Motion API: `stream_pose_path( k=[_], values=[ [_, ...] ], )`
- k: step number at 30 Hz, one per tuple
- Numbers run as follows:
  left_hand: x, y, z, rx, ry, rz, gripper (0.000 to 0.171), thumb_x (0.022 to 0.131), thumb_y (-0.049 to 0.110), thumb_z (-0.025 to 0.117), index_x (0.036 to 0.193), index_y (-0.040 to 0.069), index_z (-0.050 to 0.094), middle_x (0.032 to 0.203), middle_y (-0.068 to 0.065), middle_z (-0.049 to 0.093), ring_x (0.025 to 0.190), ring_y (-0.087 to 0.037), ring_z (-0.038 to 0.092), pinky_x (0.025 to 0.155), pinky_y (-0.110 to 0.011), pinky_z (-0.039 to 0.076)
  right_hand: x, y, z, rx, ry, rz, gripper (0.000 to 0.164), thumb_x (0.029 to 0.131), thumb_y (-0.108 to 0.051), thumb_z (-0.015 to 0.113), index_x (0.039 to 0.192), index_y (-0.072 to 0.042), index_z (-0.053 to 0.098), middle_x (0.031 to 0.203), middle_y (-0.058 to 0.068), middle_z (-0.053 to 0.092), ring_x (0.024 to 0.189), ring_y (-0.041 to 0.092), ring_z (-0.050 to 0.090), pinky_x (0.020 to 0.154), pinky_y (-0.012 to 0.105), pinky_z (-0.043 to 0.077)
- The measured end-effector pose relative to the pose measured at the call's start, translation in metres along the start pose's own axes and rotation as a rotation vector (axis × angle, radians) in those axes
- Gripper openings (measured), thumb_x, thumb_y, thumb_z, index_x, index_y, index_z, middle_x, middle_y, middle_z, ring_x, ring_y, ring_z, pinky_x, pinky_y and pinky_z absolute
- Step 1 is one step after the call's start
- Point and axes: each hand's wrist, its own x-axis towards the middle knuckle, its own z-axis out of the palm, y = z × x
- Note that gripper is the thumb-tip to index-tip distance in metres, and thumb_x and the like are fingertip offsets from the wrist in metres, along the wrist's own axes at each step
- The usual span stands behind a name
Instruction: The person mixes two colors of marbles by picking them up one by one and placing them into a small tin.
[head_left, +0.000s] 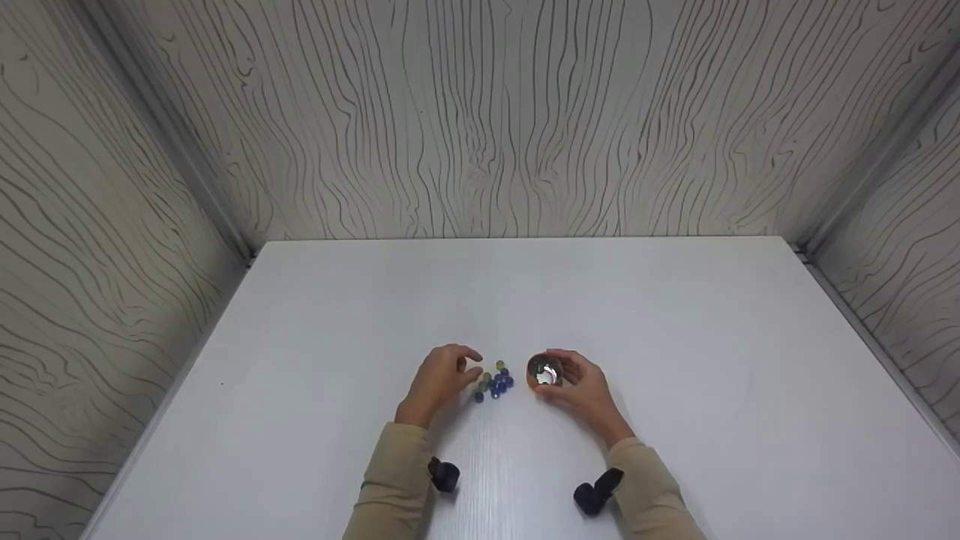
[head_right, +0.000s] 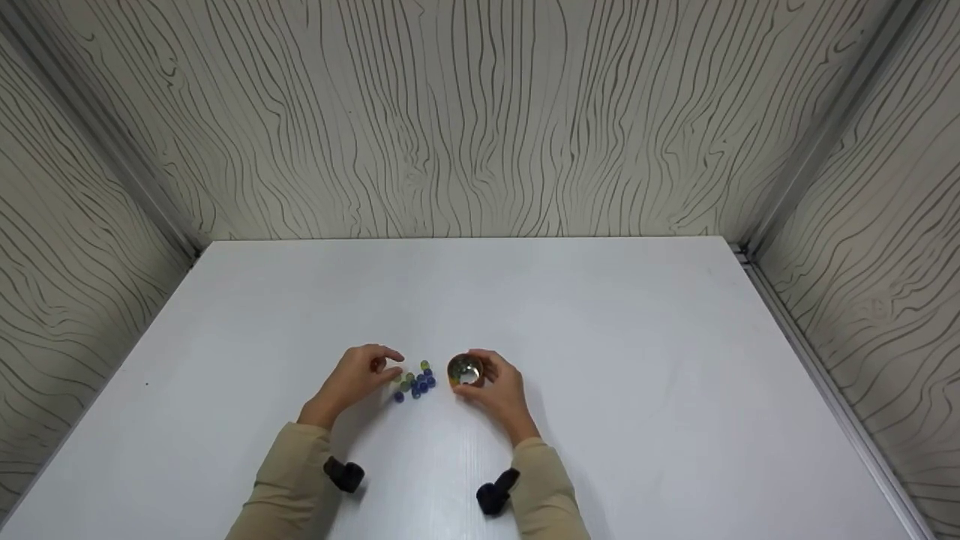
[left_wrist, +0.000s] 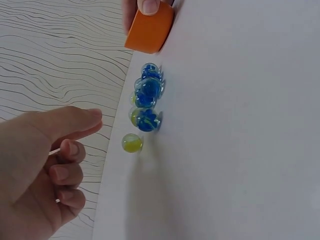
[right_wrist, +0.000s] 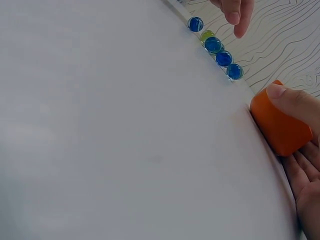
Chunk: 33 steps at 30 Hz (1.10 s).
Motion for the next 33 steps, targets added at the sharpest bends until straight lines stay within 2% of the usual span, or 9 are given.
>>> stream_pose_path(
  k=[11,17,27,33],
  values=[
    [-0.003,-0.006,0.003,-0.011,-0.011,-0.061,0.021,0.089,0.015,0.067,0.109,0.009,0.072,0.073,0.002,0.048,0.065,-0.010,0.041,0.056,-0.020,0.032,0.000,-0.002,0.000,0.037,-0.003,0.020,0.062,0.070,-0.010,0.083,0.126,-0.002,0.058,0.133,0.018,0.058,0.132,0.033,0.052,0.111,0.038,0.039],
    [-0.004,-0.007,0.004,-0.018,-0.016,-0.072,0.021,0.089,0.014,0.067,0.108,0.009,0.072,0.073,0.001,0.050,0.064,-0.010,0.042,0.055,-0.020,0.032,0.000,0.000,0.000,0.040,-0.006,0.026,0.062,0.070,-0.010,0.083,0.126,-0.002,0.058,0.133,0.017,0.059,0.131,0.032,0.053,0.111,0.037,0.039],
    [-0.004,-0.008,0.007,-0.016,-0.036,-0.145,0.022,0.090,0.015,0.064,0.110,0.011,0.072,0.080,-0.002,0.056,0.071,-0.013,0.047,0.063,-0.025,0.038,0.001,0.002,0.001,0.010,0.003,0.017,0.063,0.069,-0.011,0.084,0.126,-0.002,0.058,0.134,0.018,0.059,0.131,0.033,0.052,0.111,0.039,0.039],
    [-0.003,-0.011,0.009,0.004,-0.025,-0.106,0.021,0.090,0.014,0.063,0.108,0.009,0.073,0.084,-0.005,0.064,0.073,-0.013,0.049,0.067,-0.027,0.041,-0.001,-0.001,0.001,0.002,0.002,0.010,0.062,0.070,-0.011,0.083,0.126,-0.002,0.058,0.133,0.018,0.059,0.131,0.033,0.052,0.110,0.040,0.040]
  ],
)
